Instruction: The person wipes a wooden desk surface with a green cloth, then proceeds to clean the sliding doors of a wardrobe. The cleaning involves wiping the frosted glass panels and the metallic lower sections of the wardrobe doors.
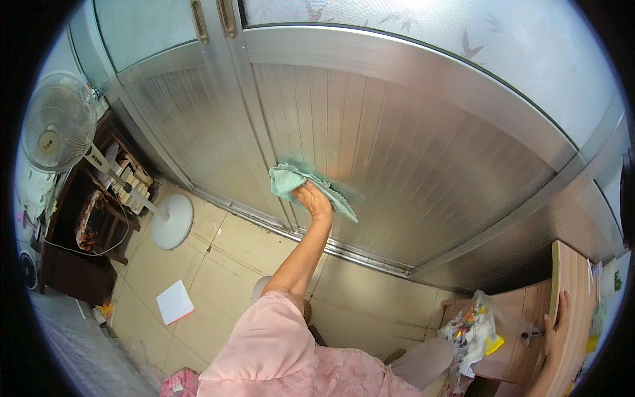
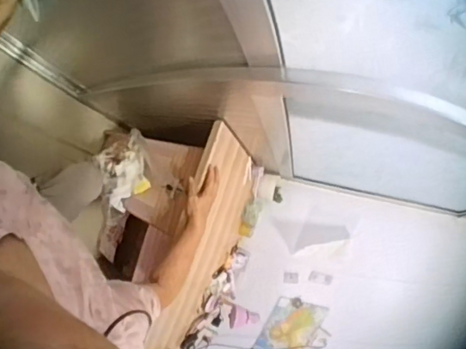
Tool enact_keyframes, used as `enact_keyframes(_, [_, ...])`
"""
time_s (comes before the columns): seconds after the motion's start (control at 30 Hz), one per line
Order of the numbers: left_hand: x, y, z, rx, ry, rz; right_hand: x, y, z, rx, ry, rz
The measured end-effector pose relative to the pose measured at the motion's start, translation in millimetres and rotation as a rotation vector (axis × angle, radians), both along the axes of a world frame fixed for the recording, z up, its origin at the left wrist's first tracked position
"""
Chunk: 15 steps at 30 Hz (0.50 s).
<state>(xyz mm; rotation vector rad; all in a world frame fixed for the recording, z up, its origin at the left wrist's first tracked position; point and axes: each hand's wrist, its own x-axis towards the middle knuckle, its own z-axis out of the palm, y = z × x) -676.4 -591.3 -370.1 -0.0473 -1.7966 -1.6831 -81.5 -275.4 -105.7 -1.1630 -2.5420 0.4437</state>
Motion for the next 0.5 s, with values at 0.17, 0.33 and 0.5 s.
enact_keyframes(0.17, [-14, -14, 93, -0.210, 0.271, -0.007, 29, 21, -13, 0.052, -0.044, 0.063])
enact_keyframes(0.33, [-53, -38, 48, -0.244, 0.293, 0.239, 16, 16, -3, 0.099, -0.155, 0.063])
enact_keyframes(0.5, [-45, -25, -93, 0.104, -0.272, 0.283, -11, -14, 19, 0.315, -0.396, 0.052])
